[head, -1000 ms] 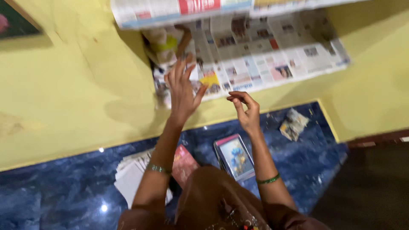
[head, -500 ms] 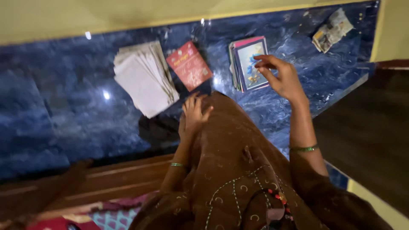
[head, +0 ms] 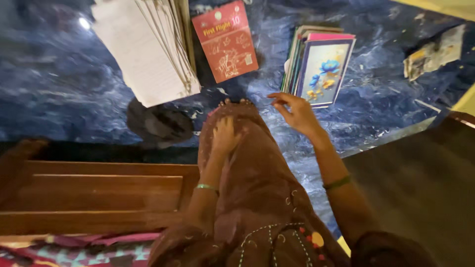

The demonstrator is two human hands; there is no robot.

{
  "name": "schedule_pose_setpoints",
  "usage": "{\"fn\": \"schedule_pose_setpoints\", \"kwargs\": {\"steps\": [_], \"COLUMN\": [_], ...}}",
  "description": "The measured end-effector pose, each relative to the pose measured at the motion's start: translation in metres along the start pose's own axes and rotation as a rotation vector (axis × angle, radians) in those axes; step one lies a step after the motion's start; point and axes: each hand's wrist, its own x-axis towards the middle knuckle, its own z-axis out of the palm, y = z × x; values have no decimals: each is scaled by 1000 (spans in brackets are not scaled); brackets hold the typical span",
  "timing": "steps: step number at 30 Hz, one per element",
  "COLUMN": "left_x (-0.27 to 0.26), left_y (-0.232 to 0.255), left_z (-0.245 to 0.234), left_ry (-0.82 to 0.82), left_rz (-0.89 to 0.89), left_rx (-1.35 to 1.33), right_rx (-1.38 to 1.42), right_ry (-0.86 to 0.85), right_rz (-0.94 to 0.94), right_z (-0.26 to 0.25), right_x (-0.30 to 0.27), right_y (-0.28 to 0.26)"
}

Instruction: The person picks up various books and notebooks from the floor and places them onto a wall-mounted shelf. The person handles items one at a time, including textbooks and graph books, and stacks them neatly on the shelf.

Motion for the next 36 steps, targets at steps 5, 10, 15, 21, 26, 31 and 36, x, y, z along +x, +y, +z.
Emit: {"fn": "schedule_pose_setpoints", "kwargs": {"steps": [5,10,15,21,26,31,36], "left_x": [119,228,323,347,343,314,288], "left_y": [-85,-174,-249,-261,-246,-205,-169], "left_z": [77,162,226,254,242,223,174], "left_ry": [60,235,356,348,492,357,274], "left_rz": [-263,-232,-164,-598,-557,-404,-206], "left_rx": [-199,-397,-412,-386,-410,-665,-1143], "right_rx": [30,-37,-316,-45,-67,-77,-27], "right_ry": [-76,-13,89,-117,36,17,61], "right_rz": [83,168,-81,231,86,124,310], "right_z": [103,182,205,213,233,232,215], "right_x": [94,186,248,277,279,272,251], "right_y": [162,337,455,496,517,536,501]}}
